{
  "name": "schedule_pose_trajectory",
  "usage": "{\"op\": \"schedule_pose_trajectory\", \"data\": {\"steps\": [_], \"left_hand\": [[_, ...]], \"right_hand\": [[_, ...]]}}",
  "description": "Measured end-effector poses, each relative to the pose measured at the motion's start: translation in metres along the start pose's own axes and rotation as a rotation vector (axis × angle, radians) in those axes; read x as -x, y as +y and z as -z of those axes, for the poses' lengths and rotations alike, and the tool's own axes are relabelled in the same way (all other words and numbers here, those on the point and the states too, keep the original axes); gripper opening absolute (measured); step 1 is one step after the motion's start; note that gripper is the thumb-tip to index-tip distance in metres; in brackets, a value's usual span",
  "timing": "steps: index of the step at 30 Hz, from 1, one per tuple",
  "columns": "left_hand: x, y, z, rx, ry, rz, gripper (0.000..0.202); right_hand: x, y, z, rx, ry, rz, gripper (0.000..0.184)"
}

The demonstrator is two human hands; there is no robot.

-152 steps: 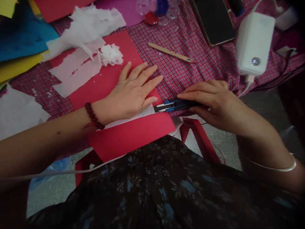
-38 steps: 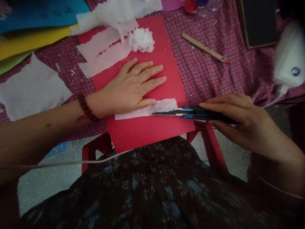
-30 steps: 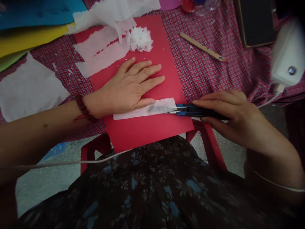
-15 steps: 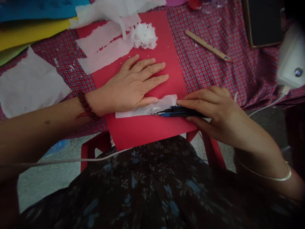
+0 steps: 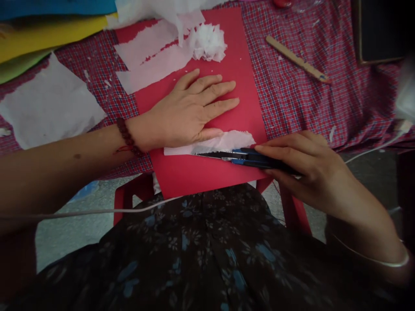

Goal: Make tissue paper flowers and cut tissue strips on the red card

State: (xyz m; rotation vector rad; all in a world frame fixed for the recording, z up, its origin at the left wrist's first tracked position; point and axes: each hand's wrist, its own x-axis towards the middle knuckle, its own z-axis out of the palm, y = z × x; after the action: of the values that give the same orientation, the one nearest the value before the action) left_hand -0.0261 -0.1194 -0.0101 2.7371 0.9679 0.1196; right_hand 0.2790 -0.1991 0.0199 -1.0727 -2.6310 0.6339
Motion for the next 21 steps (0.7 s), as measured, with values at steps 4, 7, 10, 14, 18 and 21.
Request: {"op": "schedule_pose_trajectory", "data": {"steps": [4, 7, 10, 14, 18, 21], "left_hand": [[0.005, -0.008, 0.013, 0.183, 0.008, 0.022, 0.066], [0.019, -0.017, 0.021, 0.191, -0.009, -0.013, 0.065], [0.036, -0.024, 0.019, 0.073, -0.038, -0.013, 0.069], [0.045, -0.027, 0.009, 0.030, -0.045, 0.010, 0.068], [0.044, -0.026, 0.007, 0.042, -0.031, -0.007, 0.071], [0.044, -0.026, 0.009, 0.000, -0.013, -0.029, 0.069]], "right_hand": [[-0.002, 0.001, -0.001, -0.004, 0.009, 0.014, 0.047], [-0.003, 0.003, -0.002, 0.007, 0.030, 0.057, 0.045], [-0.003, 0.005, -0.003, 0.023, 0.051, 0.095, 0.042], [-0.006, 0.005, -0.002, 0.025, 0.054, 0.103, 0.039], [-0.013, 0.003, -0.001, 0.046, 0.043, 0.096, 0.035], [-0.021, 0.000, -0.002, 0.049, 0.030, 0.109, 0.036]]}}
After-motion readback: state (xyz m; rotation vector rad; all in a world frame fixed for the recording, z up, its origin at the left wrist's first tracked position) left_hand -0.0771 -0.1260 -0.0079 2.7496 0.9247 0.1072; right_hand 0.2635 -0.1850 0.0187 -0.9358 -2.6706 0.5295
